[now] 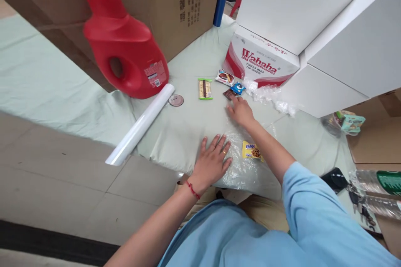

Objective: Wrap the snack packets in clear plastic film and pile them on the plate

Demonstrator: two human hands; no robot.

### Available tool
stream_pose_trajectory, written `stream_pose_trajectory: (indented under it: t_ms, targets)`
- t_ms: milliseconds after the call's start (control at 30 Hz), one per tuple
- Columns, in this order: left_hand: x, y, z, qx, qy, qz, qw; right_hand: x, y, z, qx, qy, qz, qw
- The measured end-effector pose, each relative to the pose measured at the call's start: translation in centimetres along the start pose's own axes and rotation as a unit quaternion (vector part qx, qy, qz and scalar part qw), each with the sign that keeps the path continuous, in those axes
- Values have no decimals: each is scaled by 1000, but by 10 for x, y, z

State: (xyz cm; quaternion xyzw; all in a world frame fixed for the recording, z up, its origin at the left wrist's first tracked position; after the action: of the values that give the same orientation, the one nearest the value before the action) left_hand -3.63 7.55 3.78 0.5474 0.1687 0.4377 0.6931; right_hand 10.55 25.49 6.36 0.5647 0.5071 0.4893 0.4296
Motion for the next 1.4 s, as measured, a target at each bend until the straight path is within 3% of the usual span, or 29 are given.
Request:
stream_pose_trajectory:
  t_ms: [100,233,400,467,533,633,733,800,867,933,1033,1333,1400]
  targets:
    - [0,-1,0,-1,1,1,1000,39,-10,-2,-50,-67,8,996]
    - [0,0,-1,-7,1,3,1000,59,-17,4,-81,-95,15,992]
    - [-1,1,-1,-15,-2,3,1000,42,-7,10,-35,-42,43,998]
    - [-1,2,-1,-17,-2,4,1000,24,14,19,33,-32,102,994]
    - [-1,3,-1,-17,-2,4,1000,-4,40,43,139,-61,177,972]
    - [-1,3,-1,-17,-2,0,1000,-64,61,102,351,-175,247,886]
    - [-1,3,-1,-15,-4,1,1000,-137,55,161,527,-297,271,749]
    - [0,2,-1,-12,-7,5,1000,-183,46,195,578,-372,279,671]
    - [0,0,-1,-5,-11,7,1000,-215,39,220,588,-424,281,629]
    - [0,-1,0,3,-17,7,1000,-228,38,235,589,-439,278,618]
    - [1,-2,2,19,-21,10,1000,-215,33,235,611,-428,248,618]
    - [2,-2,2,47,-18,5,999,-116,-14,151,690,-361,87,621]
    - [2,-1,2,49,-14,2,999,-101,-16,138,682,-356,76,634]
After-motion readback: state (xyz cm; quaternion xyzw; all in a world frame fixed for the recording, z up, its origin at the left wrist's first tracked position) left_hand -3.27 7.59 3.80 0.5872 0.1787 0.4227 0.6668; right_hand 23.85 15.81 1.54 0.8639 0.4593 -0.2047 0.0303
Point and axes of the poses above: each hand's wrist, its own x-axis towards the middle knuckle, its own y-axis out of the back of the hand, z = x × y, the point moved 10 cm from there along x, towards the middle knuckle, and after that the axes turned 6 degrees about z, right-handed, at the moved point
